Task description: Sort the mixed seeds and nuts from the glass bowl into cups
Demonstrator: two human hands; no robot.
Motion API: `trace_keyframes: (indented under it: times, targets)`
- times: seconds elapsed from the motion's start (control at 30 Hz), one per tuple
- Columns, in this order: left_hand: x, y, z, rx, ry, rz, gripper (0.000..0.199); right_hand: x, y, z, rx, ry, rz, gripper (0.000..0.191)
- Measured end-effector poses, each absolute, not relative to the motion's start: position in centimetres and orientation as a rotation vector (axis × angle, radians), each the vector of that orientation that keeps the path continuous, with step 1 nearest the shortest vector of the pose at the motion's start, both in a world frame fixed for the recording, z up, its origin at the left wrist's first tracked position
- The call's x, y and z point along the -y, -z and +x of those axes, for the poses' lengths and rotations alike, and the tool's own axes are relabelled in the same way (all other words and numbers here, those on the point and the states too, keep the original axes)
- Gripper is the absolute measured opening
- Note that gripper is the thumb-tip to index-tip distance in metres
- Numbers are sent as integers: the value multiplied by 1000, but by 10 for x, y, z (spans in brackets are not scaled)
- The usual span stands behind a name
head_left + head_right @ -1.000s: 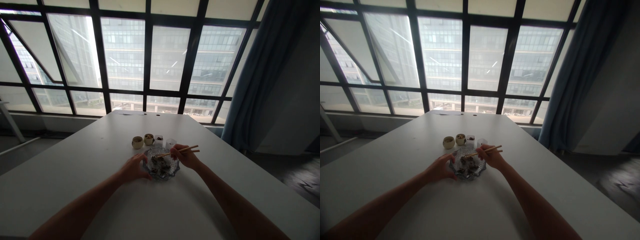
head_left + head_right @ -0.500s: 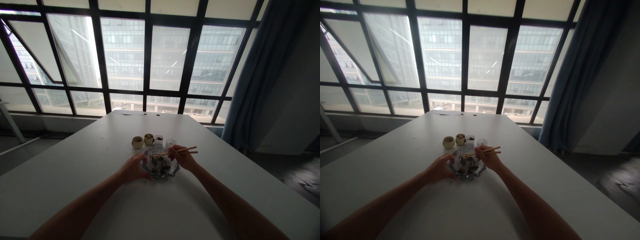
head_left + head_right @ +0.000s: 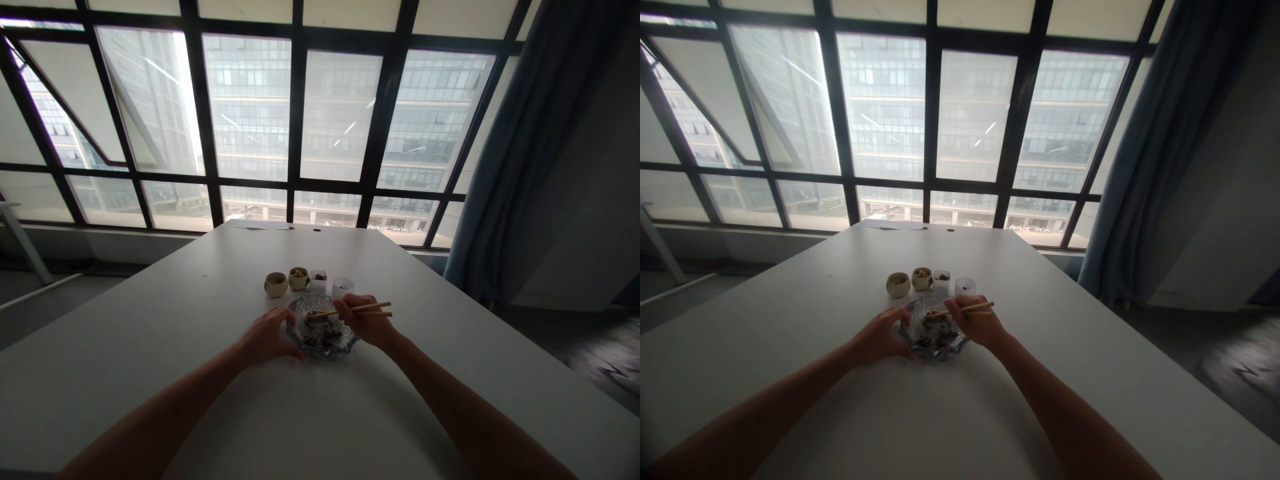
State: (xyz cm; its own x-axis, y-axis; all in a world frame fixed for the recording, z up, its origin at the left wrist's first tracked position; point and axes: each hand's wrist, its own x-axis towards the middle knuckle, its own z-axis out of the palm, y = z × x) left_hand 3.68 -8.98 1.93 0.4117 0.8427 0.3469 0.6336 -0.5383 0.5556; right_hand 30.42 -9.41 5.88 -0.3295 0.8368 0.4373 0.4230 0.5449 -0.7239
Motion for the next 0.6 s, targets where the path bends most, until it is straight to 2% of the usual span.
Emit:
trace_keyframes:
  times: [0.23, 0.6]
  targets:
    - [90, -19, 37, -1261, -859, 2346, 63, 97, -61, 304, 1913, -534, -1051, 55]
    - [89, -19, 36, -1273, -832, 2352, 64, 91, -60, 306, 1806, -689, -1001, 58]
